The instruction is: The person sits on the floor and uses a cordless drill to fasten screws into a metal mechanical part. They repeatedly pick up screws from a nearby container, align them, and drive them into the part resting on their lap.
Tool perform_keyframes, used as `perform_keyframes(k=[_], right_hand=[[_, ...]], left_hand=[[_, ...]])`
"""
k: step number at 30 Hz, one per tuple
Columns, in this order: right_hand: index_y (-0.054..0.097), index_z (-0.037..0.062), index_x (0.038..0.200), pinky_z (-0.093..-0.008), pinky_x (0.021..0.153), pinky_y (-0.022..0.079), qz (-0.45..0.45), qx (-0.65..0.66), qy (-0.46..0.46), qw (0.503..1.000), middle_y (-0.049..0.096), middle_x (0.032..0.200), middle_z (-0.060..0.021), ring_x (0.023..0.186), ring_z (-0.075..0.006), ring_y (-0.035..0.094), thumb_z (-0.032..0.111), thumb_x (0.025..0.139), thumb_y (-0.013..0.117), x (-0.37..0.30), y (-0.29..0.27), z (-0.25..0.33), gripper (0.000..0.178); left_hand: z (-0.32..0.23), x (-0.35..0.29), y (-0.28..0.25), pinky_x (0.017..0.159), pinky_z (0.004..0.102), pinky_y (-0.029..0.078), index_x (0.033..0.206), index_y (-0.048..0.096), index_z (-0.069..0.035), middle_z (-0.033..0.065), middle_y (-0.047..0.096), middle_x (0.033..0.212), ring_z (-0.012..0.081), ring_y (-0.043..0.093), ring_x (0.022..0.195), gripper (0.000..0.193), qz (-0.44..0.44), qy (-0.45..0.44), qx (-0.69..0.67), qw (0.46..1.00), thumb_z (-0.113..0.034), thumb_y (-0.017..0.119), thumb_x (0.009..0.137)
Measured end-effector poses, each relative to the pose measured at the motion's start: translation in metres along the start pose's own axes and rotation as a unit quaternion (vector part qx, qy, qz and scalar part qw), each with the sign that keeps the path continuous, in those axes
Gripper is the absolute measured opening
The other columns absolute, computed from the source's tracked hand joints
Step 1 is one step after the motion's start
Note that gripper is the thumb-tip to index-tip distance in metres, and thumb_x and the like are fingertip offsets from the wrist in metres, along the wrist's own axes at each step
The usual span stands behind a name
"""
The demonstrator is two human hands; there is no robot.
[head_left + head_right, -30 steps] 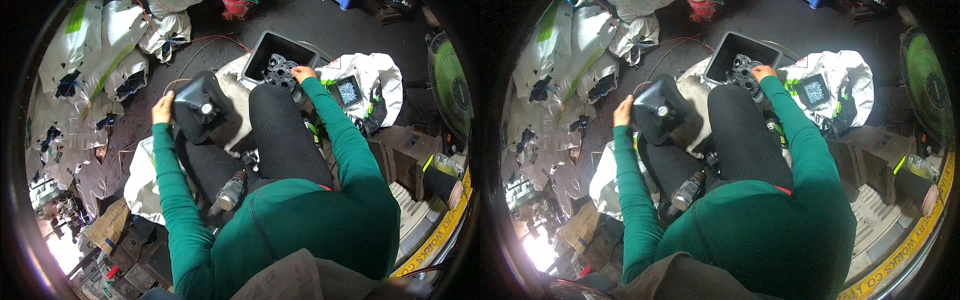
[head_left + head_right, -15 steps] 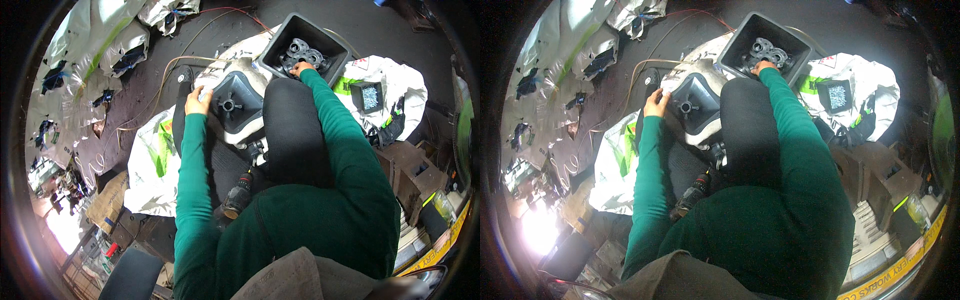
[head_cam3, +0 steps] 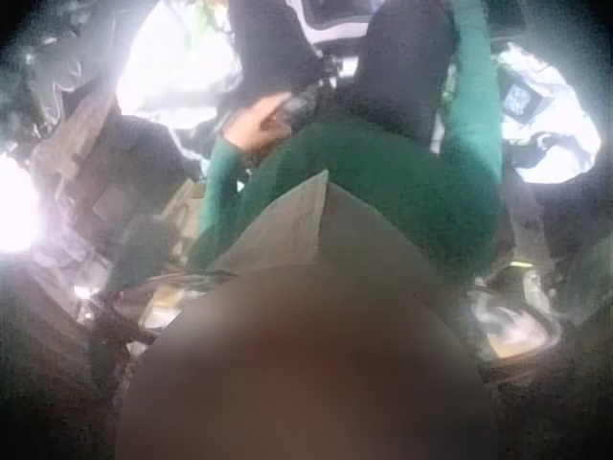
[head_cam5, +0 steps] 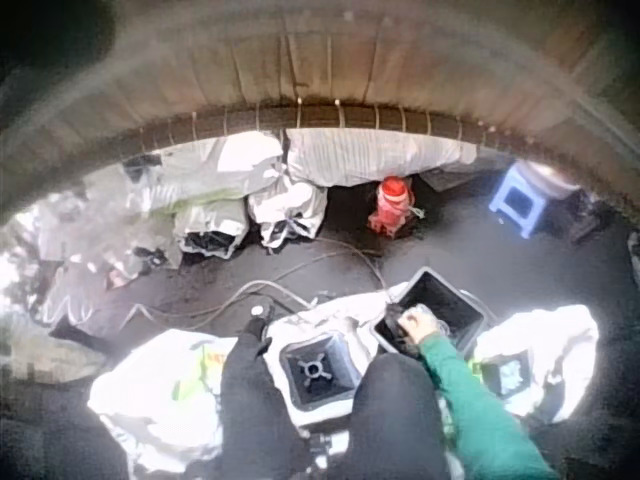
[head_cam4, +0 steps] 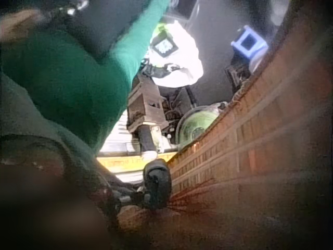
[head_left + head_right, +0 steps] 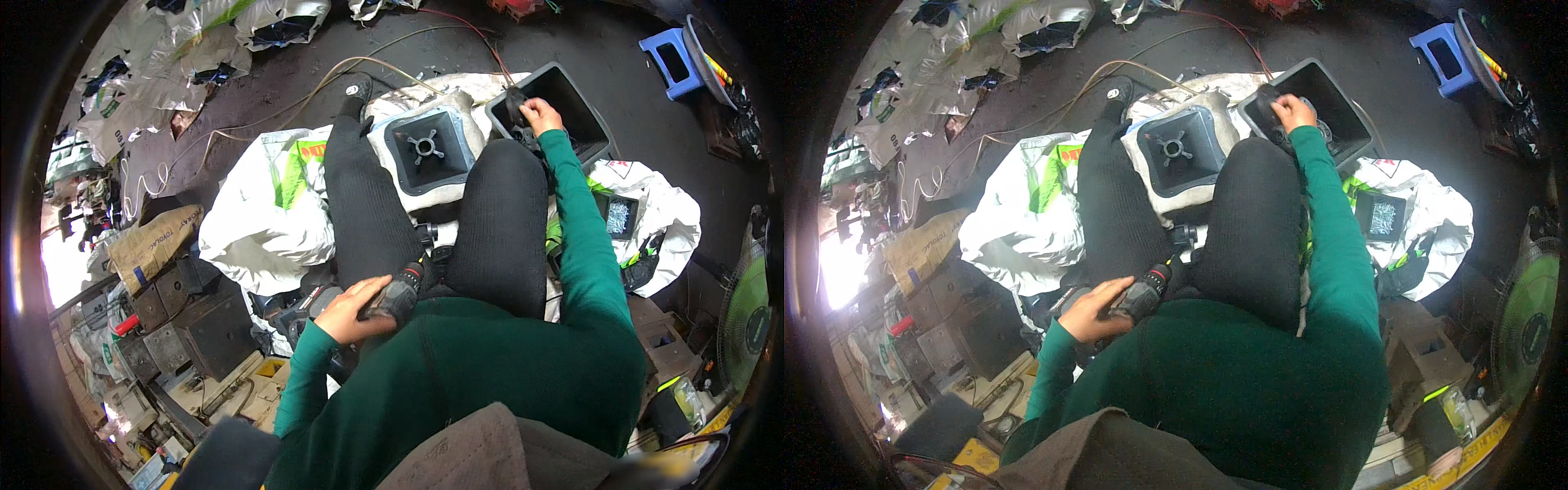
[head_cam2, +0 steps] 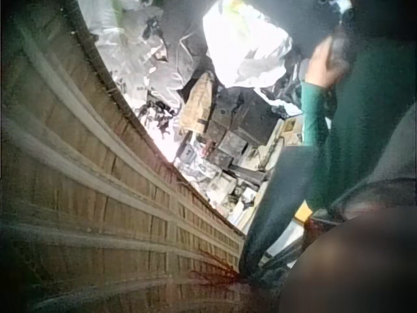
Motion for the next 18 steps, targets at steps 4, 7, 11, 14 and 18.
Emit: perform_keyframes(k=[4,7,11,14,18], right_hand=[[0.063,0.0080,0.089,-0.0371,0.068,0.049,0.051,-0.061,-0.341,0.937,0.065,0.083,-0.0109,0.076,-0.0276,0.063,0.028,0.078,0.064,-0.066,0.022,0.177,0.023],[0.061,0.0102,0.088,-0.0410,0.067,0.049,0.164,-0.238,-0.364,0.885,0.064,0.082,-0.0109,0.077,-0.0309,0.063,0.026,0.077,0.062,-0.100,0.086,0.224,0.019],[0.062,0.0125,0.091,-0.0421,0.068,0.051,0.193,-0.314,-0.377,0.850,0.065,0.088,-0.0108,0.079,-0.0294,0.064,0.023,0.080,0.056,-0.115,0.123,0.227,0.017],[0.063,0.0134,0.093,-0.0432,0.070,0.051,0.203,-0.329,-0.362,0.848,0.065,0.093,-0.0116,0.082,-0.0298,0.064,0.022,0.082,0.053,-0.117,0.135,0.217,0.017],[0.063,0.0138,0.098,-0.0397,0.065,0.051,0.150,-0.252,-0.392,0.872,0.065,0.088,-0.0107,0.077,-0.0267,0.064,0.022,0.083,0.053,-0.122,0.121,0.226,0.021]], left_hand=[[0.009,-0.010,0.011,0.098,0.0463,0.033,0.138,0.033,-0.011,0.0154,0.044,0.132,0.0331,0.039,0.122,0.091,0.002,0.048,0.097,0.994,-0.038,0.077,0.063],[0.015,-0.012,0.014,0.096,0.0457,0.035,0.137,0.034,-0.011,0.0152,0.046,0.129,0.0329,0.041,0.118,0.093,-0.027,0.060,0.131,0.989,-0.040,0.078,0.060],[0.020,-0.025,0.010,0.094,0.0430,0.037,0.135,0.038,-0.009,0.0148,0.049,0.126,0.0338,0.047,0.111,0.089,-0.066,0.087,0.125,0.986,-0.040,0.077,0.061],[0.026,-0.033,0.010,0.092,0.0426,0.039,0.134,0.039,-0.011,0.0145,0.050,0.123,0.0328,0.050,0.107,0.078,-0.086,0.095,0.116,0.985,-0.028,0.072,0.065],[0.028,-0.022,0.015,0.085,0.0430,0.043,0.133,0.040,-0.015,0.0122,0.052,0.117,0.0309,0.054,0.100,0.072,-0.108,0.078,0.178,0.975,-0.013,0.065,0.065]])
Point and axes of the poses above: each hand's wrist, its own x-axis towards the middle knuckle, its own y-axis out of the palm, z = x × y, the point moved 9 cm from there along x, towards the middle knuckle
